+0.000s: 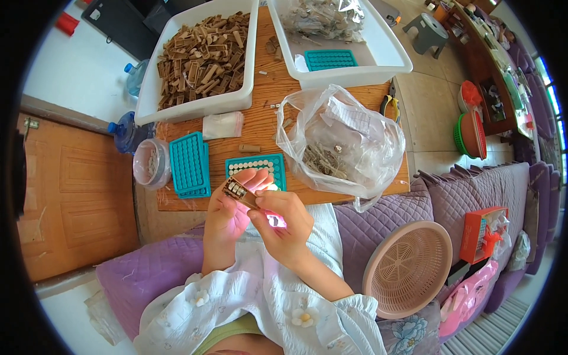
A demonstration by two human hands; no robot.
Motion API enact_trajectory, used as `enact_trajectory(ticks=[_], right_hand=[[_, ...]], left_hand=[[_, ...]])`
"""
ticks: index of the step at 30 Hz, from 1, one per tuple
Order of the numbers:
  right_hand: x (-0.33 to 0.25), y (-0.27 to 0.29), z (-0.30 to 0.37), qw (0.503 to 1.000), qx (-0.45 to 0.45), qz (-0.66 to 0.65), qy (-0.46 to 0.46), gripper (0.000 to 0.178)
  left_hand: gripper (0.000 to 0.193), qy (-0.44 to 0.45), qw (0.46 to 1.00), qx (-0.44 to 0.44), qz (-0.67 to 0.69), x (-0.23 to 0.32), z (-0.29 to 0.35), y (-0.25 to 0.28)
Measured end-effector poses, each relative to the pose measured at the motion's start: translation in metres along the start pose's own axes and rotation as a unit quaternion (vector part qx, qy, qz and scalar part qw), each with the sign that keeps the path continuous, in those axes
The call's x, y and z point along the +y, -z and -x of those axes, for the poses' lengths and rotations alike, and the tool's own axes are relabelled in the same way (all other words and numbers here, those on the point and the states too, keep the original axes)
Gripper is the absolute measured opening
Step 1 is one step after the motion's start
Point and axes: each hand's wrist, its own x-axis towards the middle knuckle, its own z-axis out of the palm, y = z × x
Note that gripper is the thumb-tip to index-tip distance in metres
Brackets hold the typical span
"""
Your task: The person assembles small metal parts into a plastic tray by hand, taking the parts from containers and plastic bags.
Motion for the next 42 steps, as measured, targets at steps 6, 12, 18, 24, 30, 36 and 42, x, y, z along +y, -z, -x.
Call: enact_trajectory(ticks=[6,12,18,24,30,36,42], right_hand=[[-0.007,-0.007,0.006,0.999,-0.032,0.019,0.017,0.026],[-0.003,-0.011,0.012,0.998,-0.057,-0.017,0.034,0.023],[-0.005,-0.007,0.018,0.993,-0.075,-0.080,-0.041,0.022],[-0.013,-0.014,0.016,0.984,-0.039,-0.114,-0.131,0.020],[-0.014,-0.018,0.018,0.980,-0.047,-0.115,-0.158,0.018],[-0.014,-0.021,0.018,0.961,-0.069,-0.145,-0.226,0.018],[-0.006,-0.022,0.008,0.935,-0.157,-0.161,-0.274,0.022]], left_hand=[[0.058,0.003,0.993,0.016,0.119,-0.002,0.016,0.007],[0.045,-0.003,0.971,0.009,0.241,-0.003,0.018,0.009],[0.045,-0.017,0.985,0.046,0.164,0.005,0.024,0.013],[0.046,-0.028,0.986,0.042,0.156,0.011,0.028,0.018],[0.045,-0.020,0.977,0.022,0.213,0.014,0.029,0.017],[0.040,-0.018,0.944,0.011,0.329,0.012,0.031,0.019],[0.040,-0.029,0.957,0.008,0.287,0.012,0.035,0.034]])
